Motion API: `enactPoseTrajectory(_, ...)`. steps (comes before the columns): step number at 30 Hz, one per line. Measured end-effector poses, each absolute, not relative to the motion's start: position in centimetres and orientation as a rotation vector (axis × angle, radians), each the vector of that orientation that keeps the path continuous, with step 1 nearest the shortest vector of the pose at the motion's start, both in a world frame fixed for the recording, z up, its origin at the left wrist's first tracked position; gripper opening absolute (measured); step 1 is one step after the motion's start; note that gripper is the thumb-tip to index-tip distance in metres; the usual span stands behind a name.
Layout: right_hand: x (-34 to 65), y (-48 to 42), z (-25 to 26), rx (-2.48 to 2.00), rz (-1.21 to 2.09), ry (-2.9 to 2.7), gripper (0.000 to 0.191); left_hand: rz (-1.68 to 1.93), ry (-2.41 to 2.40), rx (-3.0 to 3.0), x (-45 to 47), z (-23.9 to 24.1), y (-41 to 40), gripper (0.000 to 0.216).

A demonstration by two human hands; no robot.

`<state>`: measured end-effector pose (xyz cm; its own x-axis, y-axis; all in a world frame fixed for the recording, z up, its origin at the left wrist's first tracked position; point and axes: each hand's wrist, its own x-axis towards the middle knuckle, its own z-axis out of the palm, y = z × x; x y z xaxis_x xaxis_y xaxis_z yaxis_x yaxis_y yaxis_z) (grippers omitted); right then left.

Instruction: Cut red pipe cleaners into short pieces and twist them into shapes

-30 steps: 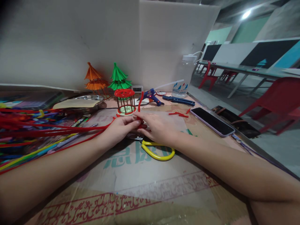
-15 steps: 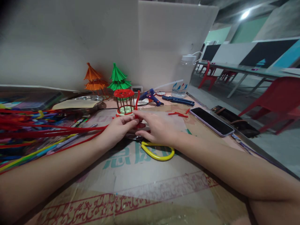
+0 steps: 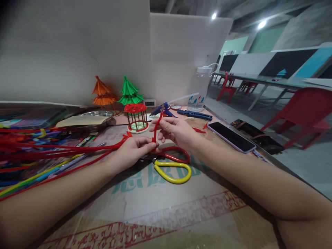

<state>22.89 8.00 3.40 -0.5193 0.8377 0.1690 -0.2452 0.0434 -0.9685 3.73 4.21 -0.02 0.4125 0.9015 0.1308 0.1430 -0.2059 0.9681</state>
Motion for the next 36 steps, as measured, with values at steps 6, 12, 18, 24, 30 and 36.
enactPoseTrajectory(6, 22.5, 7.2, 4.0, -0.620, 1.701, -1.385, 0.021, 0.901, 0.966, 1.706, 3.6, 0.0, 4.1, 0.031)
enactPoseTrajectory(12, 22.5, 7.0, 4.5, -0.653, 1.694, -1.337, 0.025, 0.884, 0.959, 1.691, 3.6, -0.2, 4.2, 0.032)
enactPoseTrajectory(18, 22.6, 7.1, 4.3, -0.593, 1.759, -1.407, 0.011, 0.923, 0.936, 1.692, 3.8, 0.4, 3.9, 0.027)
enactPoseTrajectory(24, 22.4, 7.3, 3.2, -0.538, 1.794, -1.407, 0.023, 0.905, 0.962, 1.718, 3.7, 0.1, 4.1, 0.028)
enactPoseTrajectory(30, 23.6, 7.9, 5.8, -0.645, 1.477, -1.539, 0.033, 0.922, 0.956, 1.530, 3.9, 0.2, 4.0, 0.032)
enactPoseTrajectory(36, 30.9, 11.0, 10.8, -1.404, 0.363, -2.092, 0.019, 0.943, 1.008, 1.421, 4.2, 0.4, 3.8, 0.032)
